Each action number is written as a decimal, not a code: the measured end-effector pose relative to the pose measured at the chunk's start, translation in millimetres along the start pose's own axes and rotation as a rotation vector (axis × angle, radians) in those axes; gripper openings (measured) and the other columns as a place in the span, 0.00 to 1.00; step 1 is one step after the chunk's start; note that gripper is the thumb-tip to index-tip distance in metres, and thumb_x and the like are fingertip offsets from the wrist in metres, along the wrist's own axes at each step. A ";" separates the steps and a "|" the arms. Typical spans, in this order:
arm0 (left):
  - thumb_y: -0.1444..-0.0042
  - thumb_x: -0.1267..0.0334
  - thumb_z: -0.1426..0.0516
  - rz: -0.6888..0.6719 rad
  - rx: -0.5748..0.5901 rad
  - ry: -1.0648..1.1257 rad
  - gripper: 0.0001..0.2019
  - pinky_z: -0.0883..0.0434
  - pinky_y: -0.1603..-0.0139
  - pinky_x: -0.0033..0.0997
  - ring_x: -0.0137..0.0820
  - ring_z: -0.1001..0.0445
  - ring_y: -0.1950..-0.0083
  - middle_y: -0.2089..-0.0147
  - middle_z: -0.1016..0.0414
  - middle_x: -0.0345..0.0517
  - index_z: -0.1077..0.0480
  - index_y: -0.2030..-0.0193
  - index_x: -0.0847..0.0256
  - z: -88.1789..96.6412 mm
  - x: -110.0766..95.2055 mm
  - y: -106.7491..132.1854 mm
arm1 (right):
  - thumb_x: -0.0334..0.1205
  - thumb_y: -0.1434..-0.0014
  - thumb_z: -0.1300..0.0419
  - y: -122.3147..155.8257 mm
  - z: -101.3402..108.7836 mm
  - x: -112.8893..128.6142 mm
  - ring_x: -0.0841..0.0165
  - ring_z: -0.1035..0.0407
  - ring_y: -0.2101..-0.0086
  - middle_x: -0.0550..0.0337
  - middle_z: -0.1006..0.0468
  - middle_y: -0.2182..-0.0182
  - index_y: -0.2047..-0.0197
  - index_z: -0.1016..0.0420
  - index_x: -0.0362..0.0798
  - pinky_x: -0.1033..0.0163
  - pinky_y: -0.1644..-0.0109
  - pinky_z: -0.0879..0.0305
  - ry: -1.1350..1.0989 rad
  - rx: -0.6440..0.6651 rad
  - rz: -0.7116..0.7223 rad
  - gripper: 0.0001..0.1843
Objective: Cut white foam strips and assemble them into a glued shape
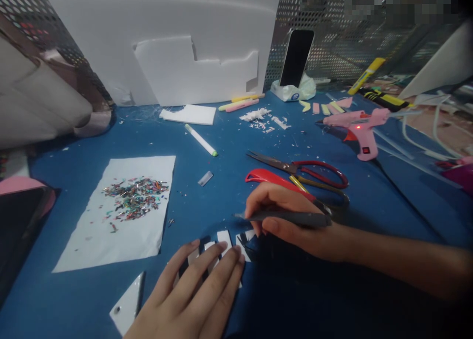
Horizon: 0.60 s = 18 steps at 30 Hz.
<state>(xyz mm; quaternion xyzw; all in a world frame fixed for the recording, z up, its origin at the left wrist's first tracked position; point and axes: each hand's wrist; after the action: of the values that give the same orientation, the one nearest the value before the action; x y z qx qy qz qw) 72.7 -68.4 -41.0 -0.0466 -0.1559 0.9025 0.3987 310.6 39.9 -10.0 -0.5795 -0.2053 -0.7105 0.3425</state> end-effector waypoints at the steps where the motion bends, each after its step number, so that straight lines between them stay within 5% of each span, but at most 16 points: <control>1: 0.30 0.65 0.55 0.000 -0.003 -0.002 0.19 0.60 0.27 0.45 0.38 0.38 0.37 0.36 0.31 0.43 0.37 0.36 0.64 0.1 -0.1 -0.3 | 0.40 0.32 0.46 0.3 0.2 0.2 0.74 0.34 0.63 0.60 0.31 0.61 0.53 0.32 0.46 0.67 0.59 0.36 0.001 -0.002 0.022 0.08; 6: 0.29 0.62 0.56 0.000 -0.007 -0.010 0.19 0.61 0.26 0.45 0.38 0.37 0.37 0.37 0.31 0.43 0.37 0.36 0.64 1.2 0.2 -0.8 | 0.42 0.32 0.48 1.2 2.4 2.8 0.72 0.38 0.66 0.60 0.33 0.65 0.59 0.33 0.45 0.64 0.60 0.39 0.061 0.006 0.108 0.10; 10: 0.29 0.64 0.57 -0.008 -0.008 -0.012 0.19 0.62 0.26 0.46 0.38 0.38 0.37 0.36 0.32 0.43 0.37 0.36 0.64 1.2 0.6 0.1 | 0.43 0.29 0.55 2.3 2.5 3.1 0.75 0.39 0.73 0.63 0.34 0.74 0.73 0.34 0.44 0.66 0.66 0.41 0.072 0.080 0.069 0.22; 18: 0.28 0.61 0.57 -0.009 -0.031 -0.015 0.20 0.62 0.26 0.46 0.37 0.38 0.36 0.34 0.35 0.44 0.37 0.36 0.64 0.2 0.0 -0.9 | 0.42 0.29 0.52 3.1 2.5 0.1 0.77 0.38 0.78 0.67 0.33 0.79 0.68 0.33 0.45 0.69 0.75 0.42 0.101 -0.107 -0.067 0.17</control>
<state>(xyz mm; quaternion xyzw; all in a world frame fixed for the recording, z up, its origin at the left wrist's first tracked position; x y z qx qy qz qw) 73.3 -67.9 -40.6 -0.0452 -0.1731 0.8984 0.4010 314.6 39.5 -9.6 -0.5532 -0.1688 -0.7598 0.2969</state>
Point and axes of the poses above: each hand's wrist, its own y-axis away from the middle knuckle, its own z-axis out of the back of the hand, x = y × z
